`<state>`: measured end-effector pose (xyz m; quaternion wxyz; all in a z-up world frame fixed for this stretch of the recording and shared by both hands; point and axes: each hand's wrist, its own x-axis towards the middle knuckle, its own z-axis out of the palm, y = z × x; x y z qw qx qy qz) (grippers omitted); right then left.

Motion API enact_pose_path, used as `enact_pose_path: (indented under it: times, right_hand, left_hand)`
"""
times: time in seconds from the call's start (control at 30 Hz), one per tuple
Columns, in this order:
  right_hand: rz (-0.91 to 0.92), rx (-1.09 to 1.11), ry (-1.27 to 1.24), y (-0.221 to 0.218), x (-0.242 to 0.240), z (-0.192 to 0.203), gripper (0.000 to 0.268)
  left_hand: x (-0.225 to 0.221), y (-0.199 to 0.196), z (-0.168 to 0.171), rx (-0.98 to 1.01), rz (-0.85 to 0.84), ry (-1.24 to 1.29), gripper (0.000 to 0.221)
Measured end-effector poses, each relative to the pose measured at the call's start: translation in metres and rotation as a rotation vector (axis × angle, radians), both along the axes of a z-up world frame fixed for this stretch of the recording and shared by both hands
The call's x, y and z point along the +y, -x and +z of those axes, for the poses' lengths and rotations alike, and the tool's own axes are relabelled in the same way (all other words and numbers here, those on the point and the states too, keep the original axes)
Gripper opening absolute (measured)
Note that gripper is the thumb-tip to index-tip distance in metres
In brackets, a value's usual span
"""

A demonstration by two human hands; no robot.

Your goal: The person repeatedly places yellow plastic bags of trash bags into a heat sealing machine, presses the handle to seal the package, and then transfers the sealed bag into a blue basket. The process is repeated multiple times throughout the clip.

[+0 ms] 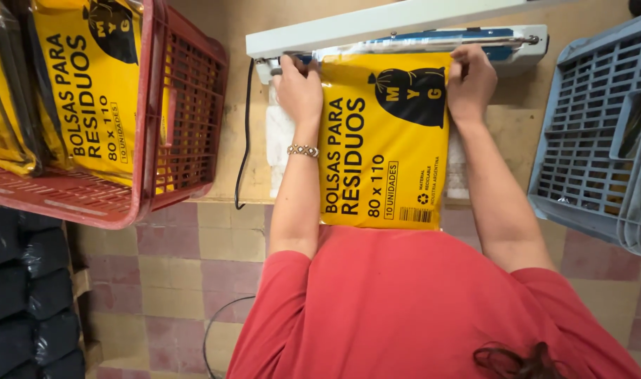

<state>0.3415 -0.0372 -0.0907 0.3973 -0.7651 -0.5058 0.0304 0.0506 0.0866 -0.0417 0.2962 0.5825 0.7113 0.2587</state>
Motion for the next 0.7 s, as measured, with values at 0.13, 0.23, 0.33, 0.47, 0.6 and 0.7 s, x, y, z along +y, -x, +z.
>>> enact_pose_path:
  times: [0.13, 0.23, 0.33, 0.47, 0.6, 0.7]
  right_hand:
    - [0.005, -0.105, -0.005, -0.002, 0.003, 0.001, 0.016]
    - [0.026, -0.143, 0.029, -0.001, 0.006, 0.002, 0.021]
    - [0.05, -0.199, 0.089, 0.0, 0.008, 0.008, 0.024]
    - [0.079, -0.223, 0.054, 0.002, 0.011, 0.016, 0.027]
    - [0.067, -0.213, 0.111, -0.003, 0.014, 0.012, 0.029]
    - [0.074, -0.207, 0.087, 0.0, 0.014, 0.014, 0.025]
  left_hand:
    - [0.003, 0.002, -0.014, 0.071, -0.066, -0.012, 0.018]
    - [0.003, 0.002, -0.021, 0.066, -0.081, -0.072, 0.015]
    - [0.004, -0.001, -0.028, 0.093, -0.052, -0.129, 0.018]
    - [0.008, -0.003, -0.03, 0.091, -0.045, -0.133, 0.019]
    - [0.011, -0.002, -0.041, 0.114, -0.018, -0.18, 0.02]
    - [0.011, 0.0, -0.035, 0.078, -0.01, -0.17, 0.019]
